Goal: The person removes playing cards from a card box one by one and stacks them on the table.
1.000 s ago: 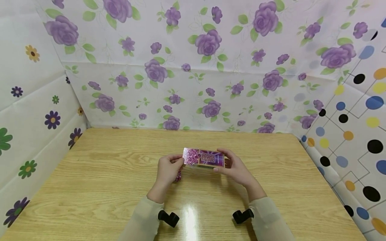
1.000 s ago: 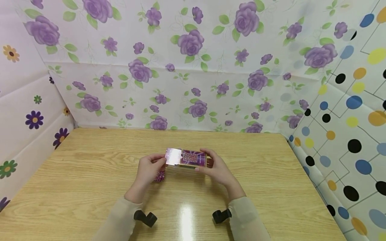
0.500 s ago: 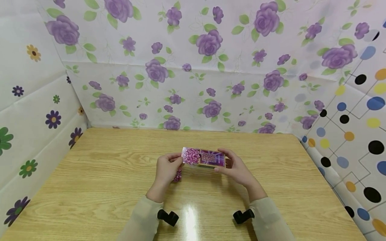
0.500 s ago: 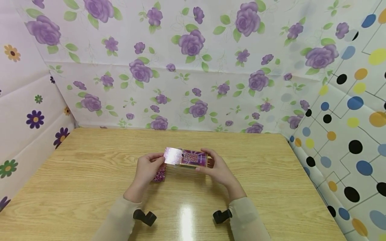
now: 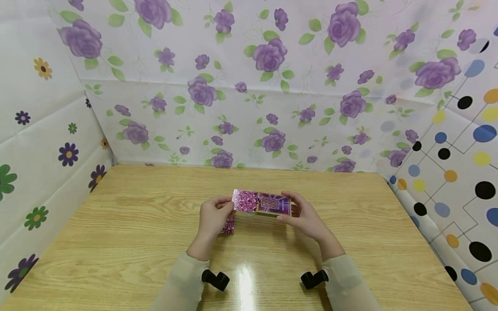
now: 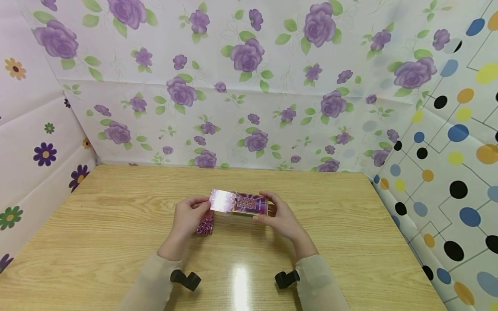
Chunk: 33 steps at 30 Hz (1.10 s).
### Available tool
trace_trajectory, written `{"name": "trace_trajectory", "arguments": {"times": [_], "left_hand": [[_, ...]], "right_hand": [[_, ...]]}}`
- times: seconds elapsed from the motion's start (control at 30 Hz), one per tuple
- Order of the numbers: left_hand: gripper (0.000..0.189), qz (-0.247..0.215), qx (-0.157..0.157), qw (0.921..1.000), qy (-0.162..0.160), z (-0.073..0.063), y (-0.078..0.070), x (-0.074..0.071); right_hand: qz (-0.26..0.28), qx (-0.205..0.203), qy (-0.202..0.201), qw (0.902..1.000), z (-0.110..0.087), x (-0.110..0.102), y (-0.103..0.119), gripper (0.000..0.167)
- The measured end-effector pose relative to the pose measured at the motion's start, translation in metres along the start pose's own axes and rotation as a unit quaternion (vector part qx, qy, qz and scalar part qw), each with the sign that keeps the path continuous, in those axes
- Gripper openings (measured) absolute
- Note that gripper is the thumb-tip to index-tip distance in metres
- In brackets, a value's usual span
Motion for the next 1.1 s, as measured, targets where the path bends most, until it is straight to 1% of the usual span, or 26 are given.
{"name": "trace_trajectory", "arguments": {"times": [0.3,0.53,0.9,1.1], "left_hand": [[0.015,0.028,-0.001,0.9993,-0.024,0.000,-0.002,-0.005],[0.016,0.012,-0.006,0.9993,-0.035,0.002,-0.001,-0.008],[0.018,0.030,-0.003,0.9984,-0.048,0.002,-0.003,-0.014],[0.017,0.022,0.000,0.9985,-0.050,0.003,-0.003,-0.016]], "right_hand": [[-0.004,0.007,-0.003,1.0000,0.000,-0.001,0.000,0.071],[0.002,0.005,-0.002,1.0000,-0.001,0.000,0.000,0.074],[-0.010,0.009,-0.007,0.9999,0.000,0.000,-0.001,0.071],[-0.008,0.016,-0.009,0.9998,0.000,-0.001,-0.001,0.070]]}}
Point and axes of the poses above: each hand's wrist, its own z-axis towards the middle knuckle, its own x-axis out of the palm, y = z × x, the point moved 4 cm from there along z, towards the middle knuckle, and after that the axes turned 9 degrees about y, right-handed, at the moved point
